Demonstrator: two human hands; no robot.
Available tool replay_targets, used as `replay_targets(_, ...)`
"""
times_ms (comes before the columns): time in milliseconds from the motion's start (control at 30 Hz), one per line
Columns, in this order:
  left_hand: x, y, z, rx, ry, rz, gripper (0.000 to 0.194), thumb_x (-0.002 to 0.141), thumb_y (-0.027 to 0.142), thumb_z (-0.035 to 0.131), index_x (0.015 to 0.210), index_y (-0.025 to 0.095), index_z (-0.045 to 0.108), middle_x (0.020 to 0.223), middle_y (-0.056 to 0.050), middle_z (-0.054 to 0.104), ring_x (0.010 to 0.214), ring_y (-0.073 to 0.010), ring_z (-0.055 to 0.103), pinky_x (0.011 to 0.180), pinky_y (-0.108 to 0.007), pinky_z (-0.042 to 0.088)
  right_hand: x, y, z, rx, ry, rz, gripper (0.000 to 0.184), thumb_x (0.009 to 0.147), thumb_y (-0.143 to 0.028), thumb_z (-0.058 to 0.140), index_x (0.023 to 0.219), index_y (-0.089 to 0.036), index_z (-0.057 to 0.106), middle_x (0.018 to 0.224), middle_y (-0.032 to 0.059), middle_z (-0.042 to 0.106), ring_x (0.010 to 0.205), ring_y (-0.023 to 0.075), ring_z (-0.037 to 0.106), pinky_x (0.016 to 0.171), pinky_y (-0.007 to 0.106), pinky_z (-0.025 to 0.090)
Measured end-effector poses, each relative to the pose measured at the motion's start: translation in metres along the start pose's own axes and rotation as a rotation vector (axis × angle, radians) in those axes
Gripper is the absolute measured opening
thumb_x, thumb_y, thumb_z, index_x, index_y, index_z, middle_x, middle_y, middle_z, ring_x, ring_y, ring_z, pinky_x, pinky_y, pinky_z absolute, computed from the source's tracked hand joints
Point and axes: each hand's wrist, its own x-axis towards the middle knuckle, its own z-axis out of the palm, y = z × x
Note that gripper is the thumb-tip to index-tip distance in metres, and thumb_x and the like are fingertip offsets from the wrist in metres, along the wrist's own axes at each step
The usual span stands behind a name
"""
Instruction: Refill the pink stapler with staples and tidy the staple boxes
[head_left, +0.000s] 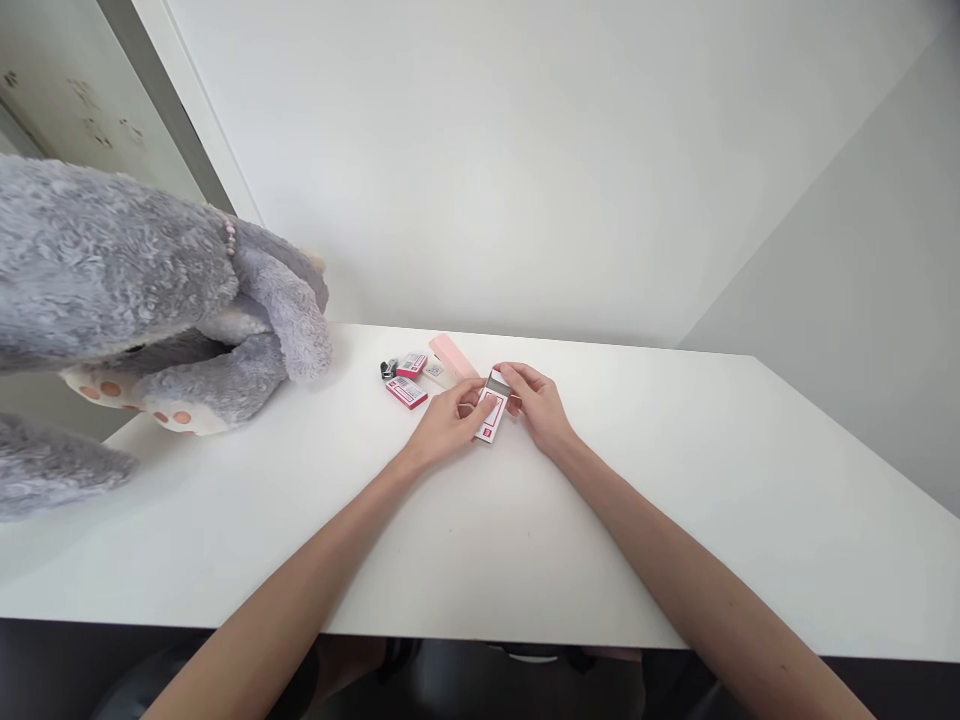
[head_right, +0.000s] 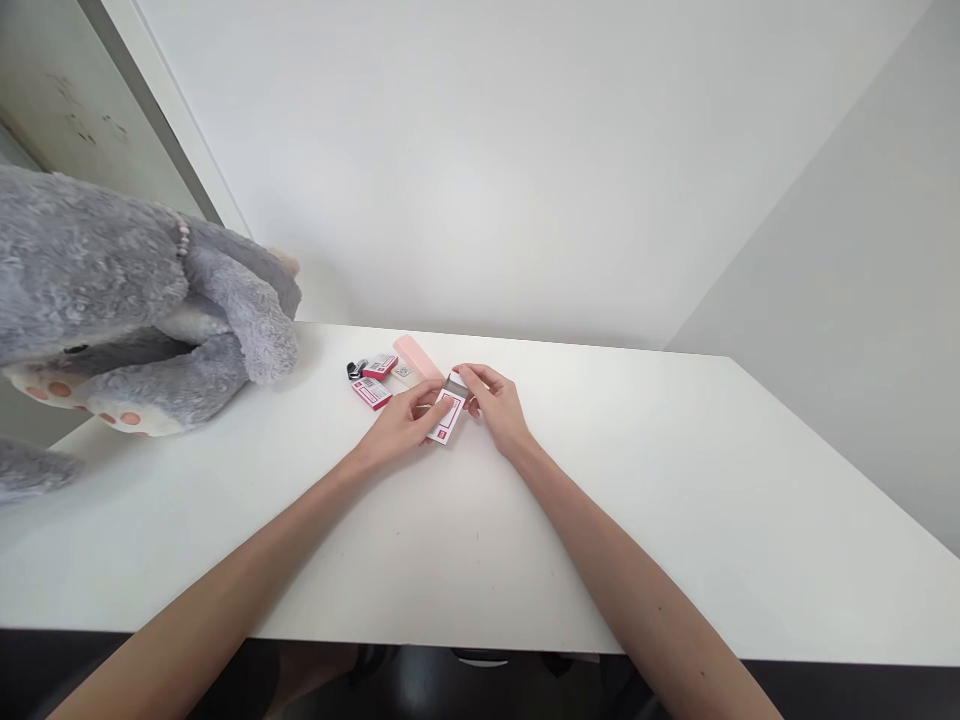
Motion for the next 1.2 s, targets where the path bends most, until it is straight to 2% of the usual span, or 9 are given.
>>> replay_targets(200, -0.0010, 0.0019, 0.0000, 0.051, 0.024, 0.034, 0.049, 0.095, 0.056, 0.061, 0.128, 0.019, 0.069, 0.093, -0.004, 0.073, 0.071, -0.0164, 0.063, 0.058, -0.026, 0.044, 0.0009, 0.0010, 0.0002, -0.002, -0.004, 0.029, 0.033, 0.081, -0.057, 0.081, 0.095, -0.027, 0.083, 0.086, 0.0016, 0.070, 0.062, 0.0124, 0.049, 0.055, 0.030, 0.037)
replay_targets(367, -0.0014, 0.0006, 0.0019, 0.088, 0.038, 0.068, 0.044, 0.097, 0.054, 0.059, 0.123, 0.021, 0.069, 0.083, -0.001, 0.068, 0.066, -0.0146, 0.059, 0.059, -0.027, 0.042, 0.0006, -0.0009, 0.0001, -0.020, -0.012, 0.036, 0.034, 0.079, -0.057, 0.083, 0.093, -0.026, 0.083, 0.085, 0.0012, 0.071, 0.058, 0.0111, 0.045, 0.055, 0.030, 0.037)
replay_targets(500, -0.0009, -0.0042, 0.0034, 0.099, 0.054, 0.055, 0.048, 0.097, 0.056, 0.058, 0.129, 0.021, 0.063, 0.081, 0.000, 0.066, 0.066, -0.0148, 0.061, 0.060, -0.027, 0.043, 0.0004, -0.0013, 0.0005, -0.022, -0.030, 0.031, 0.033, 0.079, -0.057, 0.083, 0.089, -0.025, 0.083, 0.089, 0.0019, 0.071, 0.060, 0.0113, 0.046, 0.056, 0.030, 0.039)
replay_targets(633, -0.0006, -0.0049, 0.0034, 0.049, 0.049, 0.048, 0.050, 0.098, 0.057, 0.058, 0.132, 0.021, 0.057, 0.086, -0.001, 0.072, 0.070, -0.0159, 0.066, 0.064, -0.028, 0.048, 0.0007, 0.0008, 0.0011, -0.009, -0.066, 0.010, 0.032, 0.077, -0.055, 0.085, 0.085, -0.025, 0.082, 0.113, 0.0035, 0.070, 0.063, 0.0102, 0.049, 0.056, 0.030, 0.039)
replay_targets(700, -0.0006, -0.0038, 0.0032, 0.023, 0.044, 0.052, 0.048, 0.098, 0.058, 0.058, 0.130, 0.022, 0.056, 0.091, -0.003, 0.074, 0.072, -0.0165, 0.068, 0.066, -0.028, 0.050, 0.0008, 0.0021, 0.0008, -0.017, -0.083, 0.007, 0.032, 0.078, -0.056, 0.084, 0.085, -0.024, 0.083, 0.115, 0.0039, 0.069, 0.065, 0.0106, 0.050, 0.056, 0.030, 0.039)
replay_targets(967, -0.0001, -0.0040, 0.0030, 0.002, 0.051, 0.060, 0.044, 0.098, 0.060, 0.058, 0.124, 0.024, 0.058, 0.092, -0.002, 0.074, 0.066, -0.0138, 0.065, 0.059, -0.026, 0.047, -0.0008, 0.0017, 0.0009, -0.034, -0.136, 0.004, 0.036, 0.085, -0.059, 0.076, 0.088, -0.024, 0.084, 0.114, 0.0052, 0.066, 0.075, 0.0137, 0.055, 0.058, 0.030, 0.041)
replay_targets(1133, 0.0011, -0.0039, 0.0015, -0.050, 0.073, 0.038, 0.044, 0.097, 0.060, 0.060, 0.120, 0.022, 0.058, 0.092, -0.002, 0.072, 0.057, -0.0111, 0.061, 0.054, -0.025, 0.046, -0.0031, -0.0017, 0.0029, -0.009, -0.133, 0.008, 0.033, 0.086, -0.058, 0.074, 0.094, -0.026, 0.082, 0.096, 0.0030, 0.068, 0.071, 0.0146, 0.055, 0.056, 0.029, 0.041)
replay_targets(1200, 0.0019, -0.0040, 0.0001, -0.080, 0.089, 0.042, 0.045, 0.096, 0.061, 0.060, 0.119, 0.023, 0.057, 0.091, -0.002, 0.070, 0.055, -0.0103, 0.060, 0.053, -0.024, 0.046, -0.0031, -0.0030, 0.0032, -0.010, -0.118, 0.018, 0.034, 0.085, -0.058, 0.075, 0.099, -0.028, 0.080, 0.095, 0.0022, 0.069, 0.068, 0.0140, 0.055, 0.055, 0.029, 0.041)
